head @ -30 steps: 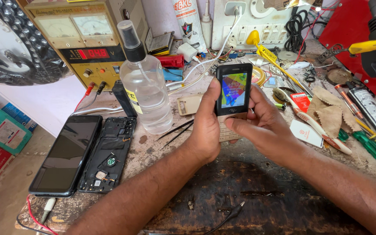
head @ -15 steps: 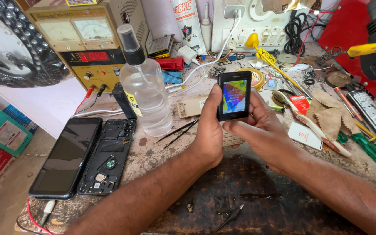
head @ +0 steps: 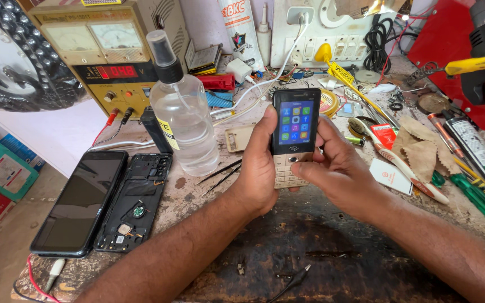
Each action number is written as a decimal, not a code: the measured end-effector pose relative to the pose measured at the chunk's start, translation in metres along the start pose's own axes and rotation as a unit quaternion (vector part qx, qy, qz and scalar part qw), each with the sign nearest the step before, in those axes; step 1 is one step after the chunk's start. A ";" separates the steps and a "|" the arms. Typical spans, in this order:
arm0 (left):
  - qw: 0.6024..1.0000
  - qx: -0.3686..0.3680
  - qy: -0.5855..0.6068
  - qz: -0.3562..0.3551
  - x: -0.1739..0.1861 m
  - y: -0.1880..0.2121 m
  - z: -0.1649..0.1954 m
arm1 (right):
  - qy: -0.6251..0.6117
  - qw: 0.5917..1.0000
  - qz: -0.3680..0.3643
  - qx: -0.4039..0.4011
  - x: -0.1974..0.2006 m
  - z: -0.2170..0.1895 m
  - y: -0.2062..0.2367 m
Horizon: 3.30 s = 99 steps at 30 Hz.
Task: The person removes the back cover of a feature phone, inserts a battery, and powers it on. They then navigate the phone's menus using the keypad, checking the display and responsiveness.
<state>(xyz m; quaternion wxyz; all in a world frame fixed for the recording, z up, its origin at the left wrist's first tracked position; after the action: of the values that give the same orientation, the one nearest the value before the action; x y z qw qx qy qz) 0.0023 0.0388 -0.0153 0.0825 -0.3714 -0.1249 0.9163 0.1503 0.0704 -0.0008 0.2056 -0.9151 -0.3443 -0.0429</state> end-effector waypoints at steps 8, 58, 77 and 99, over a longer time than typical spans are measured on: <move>1.000 0.002 0.002 0.003 0.001 -0.002 -0.003 | -0.009 1.000 0.002 -0.005 0.002 0.002 0.000; 1.000 0.025 0.000 0.007 0.001 -0.003 -0.006 | -0.082 0.995 0.002 -0.056 -0.001 -0.007 -0.005; 0.999 0.042 -0.028 0.016 -0.004 -0.001 0.001 | -0.060 0.997 -0.006 -0.037 0.002 0.001 -0.003; 0.997 0.056 -0.043 0.024 -0.003 -0.001 0.002 | -0.044 0.999 -0.002 -0.030 0.001 -0.001 -0.004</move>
<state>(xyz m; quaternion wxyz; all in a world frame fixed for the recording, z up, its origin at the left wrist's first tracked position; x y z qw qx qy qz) 0.0030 0.0388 -0.0121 0.0761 -0.3295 -0.0682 0.9386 0.1483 0.0730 0.0021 0.1625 -0.9210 -0.3538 -0.0136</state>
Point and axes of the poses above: each hand's wrist, its own y-axis away from the middle knuckle, its own x-axis out of the back of the hand, z = x × y, the point moved 1 cm from there along -y, towards the middle knuckle, and after that the axes turned 4 degrees about y, right-handed, at the moved point
